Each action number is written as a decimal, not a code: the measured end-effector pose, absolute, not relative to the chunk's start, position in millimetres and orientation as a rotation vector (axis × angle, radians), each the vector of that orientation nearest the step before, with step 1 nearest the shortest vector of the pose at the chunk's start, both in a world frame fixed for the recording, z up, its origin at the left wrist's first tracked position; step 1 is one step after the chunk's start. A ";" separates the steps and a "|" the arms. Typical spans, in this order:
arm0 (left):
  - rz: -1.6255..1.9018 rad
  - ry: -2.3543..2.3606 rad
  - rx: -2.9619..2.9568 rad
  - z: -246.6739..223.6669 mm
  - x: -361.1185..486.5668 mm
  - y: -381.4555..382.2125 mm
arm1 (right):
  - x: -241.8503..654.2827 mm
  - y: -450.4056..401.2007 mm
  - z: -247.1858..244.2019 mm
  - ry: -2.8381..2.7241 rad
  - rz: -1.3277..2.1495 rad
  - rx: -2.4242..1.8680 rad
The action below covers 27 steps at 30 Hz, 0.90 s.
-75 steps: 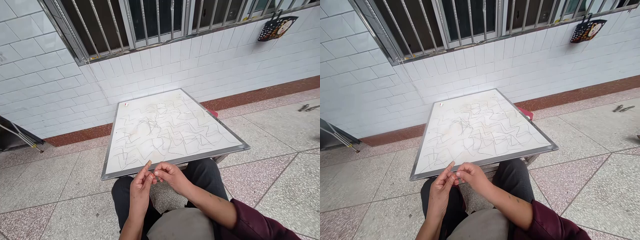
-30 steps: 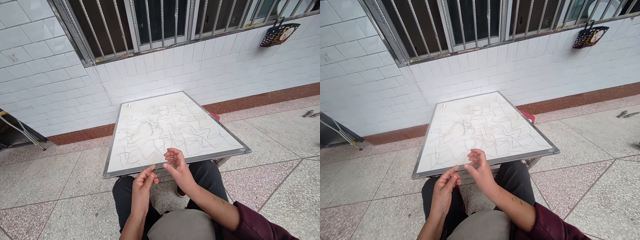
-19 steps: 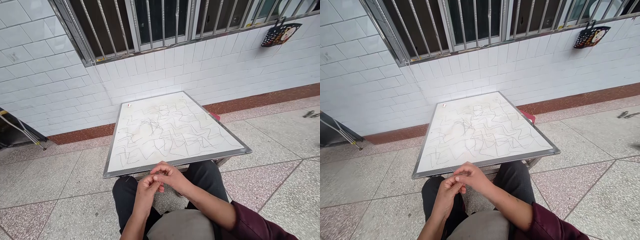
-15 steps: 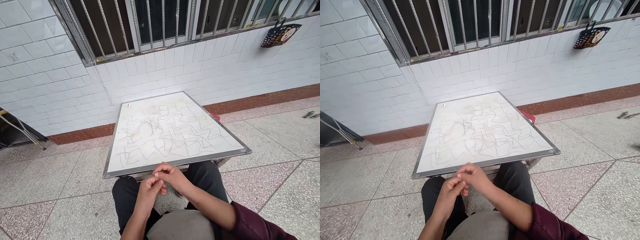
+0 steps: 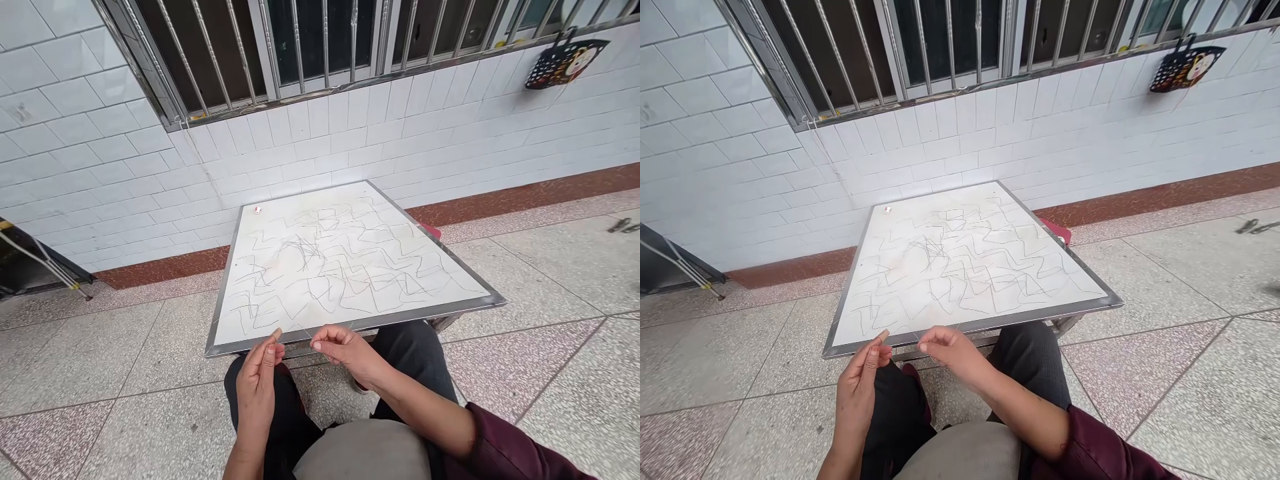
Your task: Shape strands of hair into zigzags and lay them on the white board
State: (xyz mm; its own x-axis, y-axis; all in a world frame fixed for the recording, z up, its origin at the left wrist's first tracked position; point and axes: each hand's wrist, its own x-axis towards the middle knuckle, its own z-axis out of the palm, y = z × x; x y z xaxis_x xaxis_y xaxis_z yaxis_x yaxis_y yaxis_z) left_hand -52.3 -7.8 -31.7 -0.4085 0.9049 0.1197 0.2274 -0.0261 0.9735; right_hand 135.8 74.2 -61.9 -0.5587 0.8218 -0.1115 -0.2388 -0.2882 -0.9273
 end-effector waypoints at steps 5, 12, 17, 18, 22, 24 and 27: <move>1.424 1.726 1.335 -38.5 -51.7 -4.2 | 137.6 73.6 -58.5 -1.244 1.928 -0.828; 1.480 1.660 1.261 -46.3 -51.0 -3.4 | 138.5 74.2 -60.1 -1.226 1.946 -0.811; 1.433 1.688 1.233 -42.3 -48.6 -4.0 | 137.3 73.1 -58.7 -1.193 1.946 -0.805; 1.422 1.692 1.223 -40.9 -48.3 -3.7 | 137.3 72.7 -58.1 -1.185 1.951 -0.805; 1.426 1.725 1.145 -37.4 -48.2 -1.8 | 138.4 72.2 -58.6 -1.184 1.971 -0.804; 1.443 1.732 1.116 -38.0 -48.6 -1.4 | 138.6 72.4 -61.5 -1.230 1.972 -0.808; 1.457 1.728 1.091 -41.4 -49.4 -1.3 | 137.2 72.6 -65.9 -1.324 1.974 -0.855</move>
